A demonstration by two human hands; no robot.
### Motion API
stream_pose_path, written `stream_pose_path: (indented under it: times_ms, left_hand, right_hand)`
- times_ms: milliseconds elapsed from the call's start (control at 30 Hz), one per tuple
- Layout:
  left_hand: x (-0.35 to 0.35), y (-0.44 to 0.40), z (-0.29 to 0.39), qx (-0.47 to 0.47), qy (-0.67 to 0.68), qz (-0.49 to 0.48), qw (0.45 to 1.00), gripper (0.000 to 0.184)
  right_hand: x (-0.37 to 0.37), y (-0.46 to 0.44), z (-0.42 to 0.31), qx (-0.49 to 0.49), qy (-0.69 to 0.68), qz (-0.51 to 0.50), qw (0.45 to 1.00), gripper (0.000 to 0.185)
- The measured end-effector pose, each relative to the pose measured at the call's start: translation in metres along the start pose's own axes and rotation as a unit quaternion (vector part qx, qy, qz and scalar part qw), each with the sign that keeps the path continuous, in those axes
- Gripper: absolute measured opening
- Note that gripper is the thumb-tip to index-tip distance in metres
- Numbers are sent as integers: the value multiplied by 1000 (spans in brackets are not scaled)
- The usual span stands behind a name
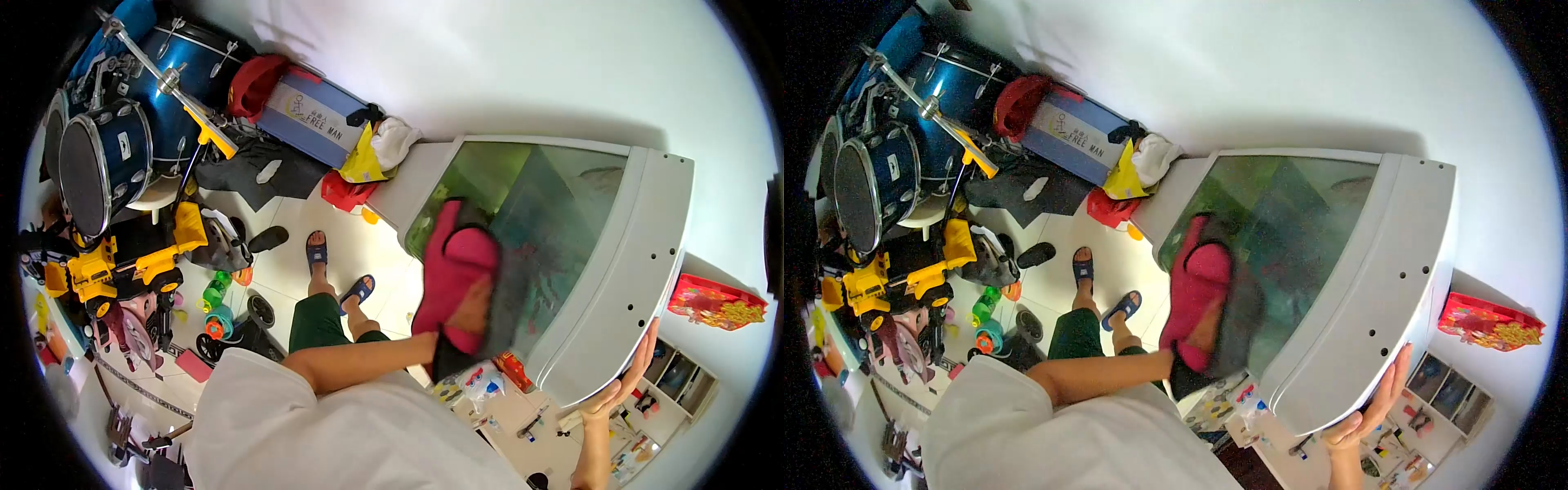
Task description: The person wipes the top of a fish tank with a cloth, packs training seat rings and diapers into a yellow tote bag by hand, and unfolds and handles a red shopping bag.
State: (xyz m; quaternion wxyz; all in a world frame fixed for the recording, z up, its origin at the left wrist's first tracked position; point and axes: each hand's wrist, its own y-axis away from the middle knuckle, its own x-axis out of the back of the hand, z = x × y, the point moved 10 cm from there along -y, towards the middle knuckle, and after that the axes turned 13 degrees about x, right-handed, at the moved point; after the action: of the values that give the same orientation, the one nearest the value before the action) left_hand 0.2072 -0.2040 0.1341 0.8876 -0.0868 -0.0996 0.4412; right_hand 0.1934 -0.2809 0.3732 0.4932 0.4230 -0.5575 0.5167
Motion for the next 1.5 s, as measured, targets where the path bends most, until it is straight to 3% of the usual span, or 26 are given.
stream_pose_path:
  times_ms: [167,367,433,467,500,533,600,633,667,767,900,1033,1200,1300,1333,1367,1400,1433,1467,1500]
  left_hand:
    - [-23,36,-174,176,-210,-46,961,35]
    - [-58,54,-291,175,-543,-156,807,36]
    - [-68,67,-308,133,-665,-176,714,36]
    - [-76,75,-316,87,-754,-176,627,36]
    - [-81,82,-320,26,-844,-171,507,36]
    - [-90,89,-321,2,-865,-177,470,36]
    - [-79,62,-253,158,-611,-268,728,39]
    - [-74,56,-223,193,-518,-279,785,39]
    - [-71,41,-184,176,-446,-227,848,39]
    - [-48,-1,-56,69,-223,-98,967,39]
    - [-18,-59,60,-67,-71,-24,995,39]
    - [-13,-147,93,-130,-49,1,990,40]
    - [-43,-253,87,-120,-50,-19,991,40]
    - [-51,-267,85,-81,79,-61,992,40]
    - [-54,-257,97,-124,47,-46,990,40]
    - [-34,-232,143,-219,-188,50,956,41]
    - [-28,-197,173,-298,-409,141,851,41]
    - [-22,-171,184,-320,-478,184,797,42]
    - [-11,-158,183,-258,-318,100,907,42]
    - [1,-139,176,-197,-134,35,971,43]
  right_hand:
    - [1,4,3,-10,9,-12,1000,63]
    - [2,5,5,2,1,9,1000,62]
    - [3,5,3,9,-10,24,1000,61]
    - [3,4,3,11,-7,22,1000,60]
    - [3,3,2,14,-5,20,1000,60]
    - [3,2,1,20,-2,19,1000,60]
    - [3,2,-1,28,-17,45,998,56]
    - [3,1,-2,28,-17,44,998,55]
    - [4,0,-3,30,-17,43,998,54]
    - [6,0,-5,18,-10,38,999,56]
    - [8,-2,-9,39,6,30,999,53]
    - [10,-5,-10,51,0,31,998,50]
    - [14,-6,-12,59,-10,43,997,48]
    - [14,-6,-12,62,-18,37,997,50]
    - [14,-5,-13,65,-22,33,997,50]
    - [15,-5,-13,67,-25,34,997,51]
    - [15,-1,-11,61,-30,39,997,51]
    - [13,5,-8,54,-36,43,997,52]
    - [13,8,-5,49,-39,51,997,53]
    - [14,9,-3,40,-59,55,996,54]
